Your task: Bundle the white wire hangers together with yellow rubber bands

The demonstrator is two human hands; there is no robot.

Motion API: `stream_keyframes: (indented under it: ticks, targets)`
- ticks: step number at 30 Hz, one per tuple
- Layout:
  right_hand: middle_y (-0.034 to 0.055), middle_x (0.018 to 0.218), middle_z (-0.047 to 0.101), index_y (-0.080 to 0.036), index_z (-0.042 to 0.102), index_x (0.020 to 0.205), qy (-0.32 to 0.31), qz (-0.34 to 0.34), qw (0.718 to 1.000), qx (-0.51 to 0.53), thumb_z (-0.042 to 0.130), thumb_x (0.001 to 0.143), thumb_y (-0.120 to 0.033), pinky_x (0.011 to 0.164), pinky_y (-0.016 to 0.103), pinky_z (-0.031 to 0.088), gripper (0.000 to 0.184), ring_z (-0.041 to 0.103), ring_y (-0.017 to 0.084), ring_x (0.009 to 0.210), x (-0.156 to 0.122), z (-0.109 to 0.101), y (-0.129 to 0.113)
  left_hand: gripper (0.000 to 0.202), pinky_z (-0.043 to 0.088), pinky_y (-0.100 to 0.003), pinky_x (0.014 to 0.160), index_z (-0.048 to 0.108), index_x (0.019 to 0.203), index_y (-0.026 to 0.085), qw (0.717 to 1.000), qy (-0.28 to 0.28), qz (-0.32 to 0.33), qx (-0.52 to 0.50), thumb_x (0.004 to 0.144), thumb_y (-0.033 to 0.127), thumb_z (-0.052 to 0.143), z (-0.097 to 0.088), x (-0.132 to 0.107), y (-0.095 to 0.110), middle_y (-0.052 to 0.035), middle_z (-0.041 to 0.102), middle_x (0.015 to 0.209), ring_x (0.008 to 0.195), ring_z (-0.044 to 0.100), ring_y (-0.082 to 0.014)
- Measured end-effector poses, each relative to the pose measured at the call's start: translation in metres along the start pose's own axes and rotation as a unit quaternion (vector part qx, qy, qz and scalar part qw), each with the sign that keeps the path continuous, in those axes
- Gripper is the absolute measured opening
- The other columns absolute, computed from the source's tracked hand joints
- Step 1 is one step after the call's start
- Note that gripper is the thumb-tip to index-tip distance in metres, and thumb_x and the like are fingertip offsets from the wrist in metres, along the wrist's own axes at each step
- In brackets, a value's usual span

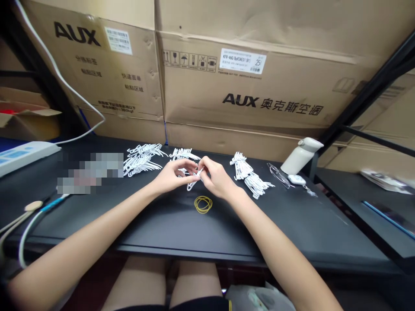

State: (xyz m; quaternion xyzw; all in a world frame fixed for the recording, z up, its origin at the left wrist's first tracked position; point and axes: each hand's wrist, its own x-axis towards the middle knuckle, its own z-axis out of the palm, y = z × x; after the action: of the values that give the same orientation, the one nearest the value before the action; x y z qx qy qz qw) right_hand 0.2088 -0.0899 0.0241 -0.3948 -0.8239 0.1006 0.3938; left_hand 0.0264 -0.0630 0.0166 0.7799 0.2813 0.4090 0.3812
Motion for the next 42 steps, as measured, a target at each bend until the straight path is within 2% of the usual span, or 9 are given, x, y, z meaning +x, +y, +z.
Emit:
stream_keyframes:
  ticks: [6,10,13,18,22,27,34,38,42]
  targets:
    - [0.0025,0.083,0.059,-0.021,0.048,0.089,0.005,0.019,0.998,0.063,0.045,0.083,-0.017,0.07,0.029,0.048,0.008,0.058,0.015,0.073,-0.002,0.005,0.001,0.043,0.052,-0.026,0.057,0.063,0.098,0.013,0.986,-0.068,-0.098,-0.118,0.065,0.037,0.076,-0.007,0.004,-0.008,-0.006,0.068,0.078,0.068,0.065,-0.0157]
    - [0.0034,0.088,0.062,-0.021,0.045,0.104,0.038,0.074,0.986,0.145,0.039,0.086,-0.019,0.069,0.03,0.051,0.02,0.059,0.014,0.069,0.0,0.006,0.013,0.044,0.05,-0.024,0.054,0.064,0.102,0.013,0.977,-0.068,-0.139,-0.146,0.067,0.036,0.076,-0.013,0.005,-0.009,-0.0045,0.068,0.074,0.061,0.063,-0.0125]
    - [0.0041,0.087,0.063,-0.02,0.047,0.1,0.071,0.138,0.978,0.141,0.046,0.082,-0.021,0.064,0.029,0.051,0.017,0.059,0.013,0.064,0.002,0.008,0.031,0.04,0.05,-0.022,0.053,0.066,0.1,0.013,0.97,-0.064,-0.164,-0.17,0.067,0.035,0.075,-0.018,0.005,-0.008,-0.0056,0.069,0.077,0.062,0.063,-0.0121]
    - [0.0064,0.075,0.066,-0.017,0.055,0.088,-0.009,0.28,0.956,0.085,0.049,0.085,-0.045,0.047,0.025,0.046,0.029,0.057,0.014,0.053,0.0,0.016,0.053,0.03,0.05,-0.02,0.054,0.068,0.088,0.014,0.959,-0.055,-0.174,-0.217,0.067,0.034,0.075,-0.024,0.005,-0.01,-0.0055,0.068,0.082,0.066,0.063,-0.0112]
    - [0.005,0.068,0.066,-0.016,0.061,0.076,-0.041,0.272,0.959,0.066,0.056,0.08,-0.051,0.05,0.025,0.043,0.036,0.056,0.013,0.053,-0.002,0.019,0.048,0.028,0.05,-0.02,0.055,0.068,0.086,0.014,0.957,-0.059,-0.16,-0.233,0.066,0.032,0.076,-0.024,0.006,-0.013,-0.0038,0.066,0.079,0.065,0.061,-0.0103]
    - [0.0038,0.071,0.066,-0.016,0.065,0.077,-0.07,0.243,0.967,-0.002,0.06,0.078,-0.045,0.057,0.025,0.042,0.03,0.058,0.014,0.062,-0.002,0.015,0.042,0.027,0.05,-0.019,0.054,0.068,0.086,0.014,0.956,-0.054,-0.157,-0.241,0.066,0.03,0.076,-0.023,0.005,-0.015,-0.0035,0.065,0.079,0.065,0.058,-0.0097]
    - [0.0041,0.066,0.066,-0.015,0.064,0.079,-0.068,0.297,0.952,0.011,0.059,0.079,-0.036,0.05,0.023,0.043,0.022,0.058,0.013,0.054,-0.003,0.004,0.063,0.028,0.048,-0.019,0.054,0.069,0.087,0.015,0.958,-0.036,-0.167,-0.232,0.065,0.031,0.077,-0.022,0.005,-0.013,-0.0039,0.066,0.081,0.069,0.06,-0.0107]
    - [0.0025,0.058,0.061,-0.015,0.059,0.067,-0.056,0.319,0.946,0.025,0.062,0.075,-0.045,0.046,0.022,0.04,0.03,0.055,0.012,0.05,-0.003,0.001,0.069,0.029,0.047,-0.019,0.054,0.069,0.087,0.015,0.955,-0.02,-0.172,-0.24,0.065,0.032,0.077,-0.022,0.005,-0.008,-0.0039,0.065,0.081,0.069,0.06,-0.0106]
    - [0.0009,0.054,0.058,-0.016,0.06,0.058,-0.065,0.322,0.943,0.057,0.065,0.071,-0.041,0.045,0.022,0.038,0.029,0.051,0.011,0.05,-0.001,0.0,0.065,0.03,0.047,-0.019,0.053,0.069,0.086,0.015,0.953,-0.009,-0.174,-0.248,0.063,0.032,0.077,-0.022,0.005,-0.005,-0.0038,0.064,0.08,0.068,0.06,-0.0111]
